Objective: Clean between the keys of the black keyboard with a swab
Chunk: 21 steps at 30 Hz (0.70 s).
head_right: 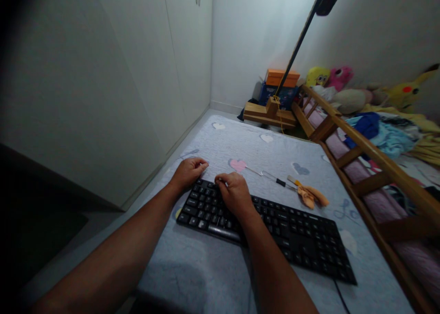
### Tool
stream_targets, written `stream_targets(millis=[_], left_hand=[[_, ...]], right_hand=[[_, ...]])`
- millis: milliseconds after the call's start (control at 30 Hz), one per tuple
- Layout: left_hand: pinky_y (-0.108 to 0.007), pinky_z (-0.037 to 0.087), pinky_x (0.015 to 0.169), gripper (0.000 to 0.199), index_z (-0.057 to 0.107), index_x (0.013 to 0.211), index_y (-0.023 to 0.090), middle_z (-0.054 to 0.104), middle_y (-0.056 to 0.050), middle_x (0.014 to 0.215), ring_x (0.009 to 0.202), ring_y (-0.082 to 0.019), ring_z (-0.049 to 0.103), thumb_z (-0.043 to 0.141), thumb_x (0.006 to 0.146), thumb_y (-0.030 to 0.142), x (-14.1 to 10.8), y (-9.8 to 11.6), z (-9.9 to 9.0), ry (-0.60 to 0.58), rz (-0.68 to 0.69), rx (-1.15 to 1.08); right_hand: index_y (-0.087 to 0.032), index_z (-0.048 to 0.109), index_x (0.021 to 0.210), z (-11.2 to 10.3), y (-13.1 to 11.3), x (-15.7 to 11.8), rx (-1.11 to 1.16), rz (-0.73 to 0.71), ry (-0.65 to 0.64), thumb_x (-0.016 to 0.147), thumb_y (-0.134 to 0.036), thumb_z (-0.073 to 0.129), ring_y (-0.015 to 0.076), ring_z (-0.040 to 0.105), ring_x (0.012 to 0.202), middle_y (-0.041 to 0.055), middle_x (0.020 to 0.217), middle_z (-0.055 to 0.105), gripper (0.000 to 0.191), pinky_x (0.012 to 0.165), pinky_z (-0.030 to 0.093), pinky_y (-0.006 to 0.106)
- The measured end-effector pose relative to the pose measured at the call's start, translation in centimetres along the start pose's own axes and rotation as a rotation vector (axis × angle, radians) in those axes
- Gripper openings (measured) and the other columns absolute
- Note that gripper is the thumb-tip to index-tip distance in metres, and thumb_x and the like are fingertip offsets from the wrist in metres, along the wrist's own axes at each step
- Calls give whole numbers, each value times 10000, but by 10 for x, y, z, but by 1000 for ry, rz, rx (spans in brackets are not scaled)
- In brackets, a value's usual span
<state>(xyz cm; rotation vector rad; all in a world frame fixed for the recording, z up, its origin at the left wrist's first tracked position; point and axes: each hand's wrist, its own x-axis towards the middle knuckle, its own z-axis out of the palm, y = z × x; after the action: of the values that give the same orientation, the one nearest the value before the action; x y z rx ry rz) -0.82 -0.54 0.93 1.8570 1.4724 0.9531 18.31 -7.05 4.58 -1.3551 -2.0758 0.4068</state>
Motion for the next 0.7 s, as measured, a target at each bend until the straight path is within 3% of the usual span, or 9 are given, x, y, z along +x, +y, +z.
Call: stream_targets(millis=[367, 700], left_hand=[[-254, 390, 571, 310, 752, 886, 142, 645, -25, 605, 593, -158, 565, 529, 840, 352, 0, 0, -1, -54, 26, 22], [-258, 397, 587, 307, 757, 895, 148, 664, -32, 635, 621, -166, 578, 529, 845, 347, 0, 1, -2, -56, 18, 56]], right_hand=[[-217, 729, 850, 1, -5, -3, -36, -60, -10, 847, -139, 613, 193, 659, 796, 44, 811, 743, 140, 779, 464, 313], [-218, 727, 854, 2, -2, -1, -21, -25, 17, 844, -117, 590, 195, 664, 824, 38, 844, 753, 170, 811, 463, 318]])
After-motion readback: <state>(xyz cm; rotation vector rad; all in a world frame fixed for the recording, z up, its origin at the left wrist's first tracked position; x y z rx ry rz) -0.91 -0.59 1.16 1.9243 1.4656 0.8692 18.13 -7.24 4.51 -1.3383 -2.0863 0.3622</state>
